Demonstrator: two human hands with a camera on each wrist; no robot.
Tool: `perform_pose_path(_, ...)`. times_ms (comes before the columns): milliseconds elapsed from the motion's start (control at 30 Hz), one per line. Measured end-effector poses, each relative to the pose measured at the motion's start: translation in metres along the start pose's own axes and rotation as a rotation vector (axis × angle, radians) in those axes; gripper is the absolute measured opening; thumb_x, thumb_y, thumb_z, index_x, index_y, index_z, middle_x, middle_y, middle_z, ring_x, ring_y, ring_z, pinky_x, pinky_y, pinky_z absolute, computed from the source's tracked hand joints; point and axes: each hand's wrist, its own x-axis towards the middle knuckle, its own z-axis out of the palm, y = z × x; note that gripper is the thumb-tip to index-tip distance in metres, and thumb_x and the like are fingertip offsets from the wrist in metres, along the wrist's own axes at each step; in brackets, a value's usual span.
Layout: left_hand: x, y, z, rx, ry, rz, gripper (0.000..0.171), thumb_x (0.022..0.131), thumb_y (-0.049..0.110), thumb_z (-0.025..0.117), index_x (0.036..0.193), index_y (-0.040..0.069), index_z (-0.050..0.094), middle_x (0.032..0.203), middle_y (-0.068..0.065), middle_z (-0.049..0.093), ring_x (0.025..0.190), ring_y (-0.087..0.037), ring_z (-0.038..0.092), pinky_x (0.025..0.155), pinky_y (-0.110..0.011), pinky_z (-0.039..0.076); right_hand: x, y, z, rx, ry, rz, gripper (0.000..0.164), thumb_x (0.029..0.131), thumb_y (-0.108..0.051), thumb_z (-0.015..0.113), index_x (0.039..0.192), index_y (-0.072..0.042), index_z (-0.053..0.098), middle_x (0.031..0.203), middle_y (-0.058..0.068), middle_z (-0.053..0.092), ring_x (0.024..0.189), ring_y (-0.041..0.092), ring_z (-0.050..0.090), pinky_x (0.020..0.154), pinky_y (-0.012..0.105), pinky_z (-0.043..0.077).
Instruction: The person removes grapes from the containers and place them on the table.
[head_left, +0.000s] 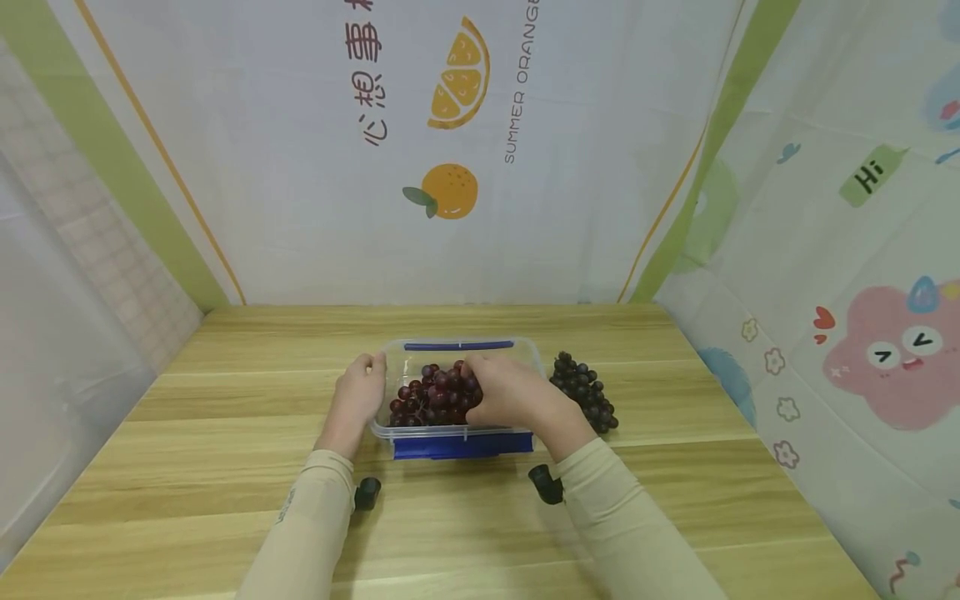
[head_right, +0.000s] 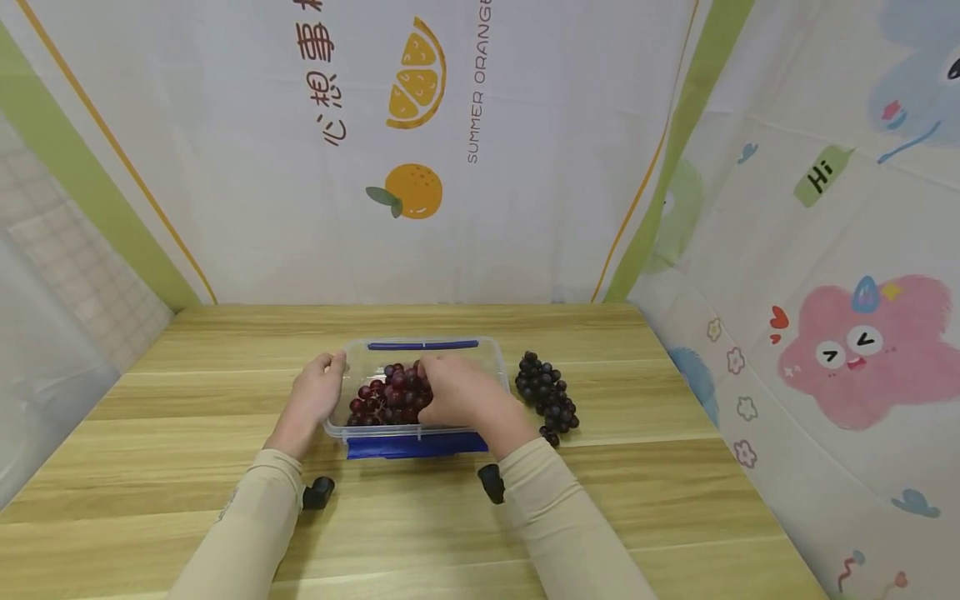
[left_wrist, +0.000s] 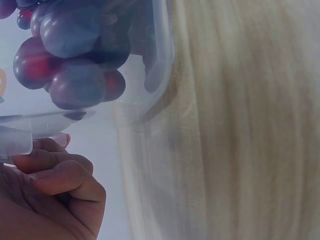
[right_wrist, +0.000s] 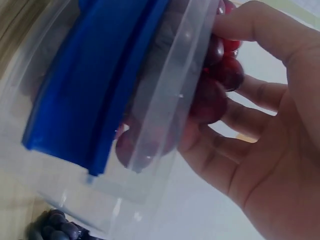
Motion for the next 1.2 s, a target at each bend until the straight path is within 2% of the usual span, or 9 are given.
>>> perform_pose_path(400, 0.000, 0.001, 0.000, -0.003, -0.003, 0.001, 0.064, 0.115, 0.046, 0.027, 0.146, -0.005, 0.050, 0.144, -0.035, 0.058, 0.138, -0.055, 0.053, 0.118, -0.068, 0.042, 0.004, 0.009, 0.008, 0.010, 0.039, -0.039, 0.042, 0.091, -0.027, 0.081, 0.127, -0.017, 0.061, 0.107, -0.001, 0.071, 0.084, 0.014, 0.062, 0.078, 0.034, 0.054)
perform_pose_path(700, 0.000, -0.001, -0.001, -0.014, -0.007, -0.009, 0.063, 0.115, 0.045, 0.027, 0.146, -0.005, 0.050, 0.146, -0.035, 0.057, 0.141, -0.056, 0.051, 0.120, -0.068, 0.040, 0.004, 0.013, 0.006, 0.087, 0.076, -0.104, 0.034, 0.091, -0.023, 0.085, 0.118, -0.017, 0.065, 0.108, -0.001, 0.071, 0.090, 0.015, 0.061, 0.080, 0.034, 0.056)
perform_pose_path(1200, 0.000, 0.002, -0.002, -0.025, -0.017, -0.016, 0.064, 0.115, 0.047, 0.026, 0.145, -0.004, 0.051, 0.150, -0.035, 0.054, 0.143, -0.056, 0.048, 0.121, -0.068, 0.039, 0.002, 0.013, -0.004, 0.091, 0.134, -0.110, 0.039, 0.092, -0.029, 0.087, 0.124, -0.015, 0.070, 0.109, -0.001, 0.073, 0.094, 0.014, 0.066, 0.081, 0.033, 0.059)
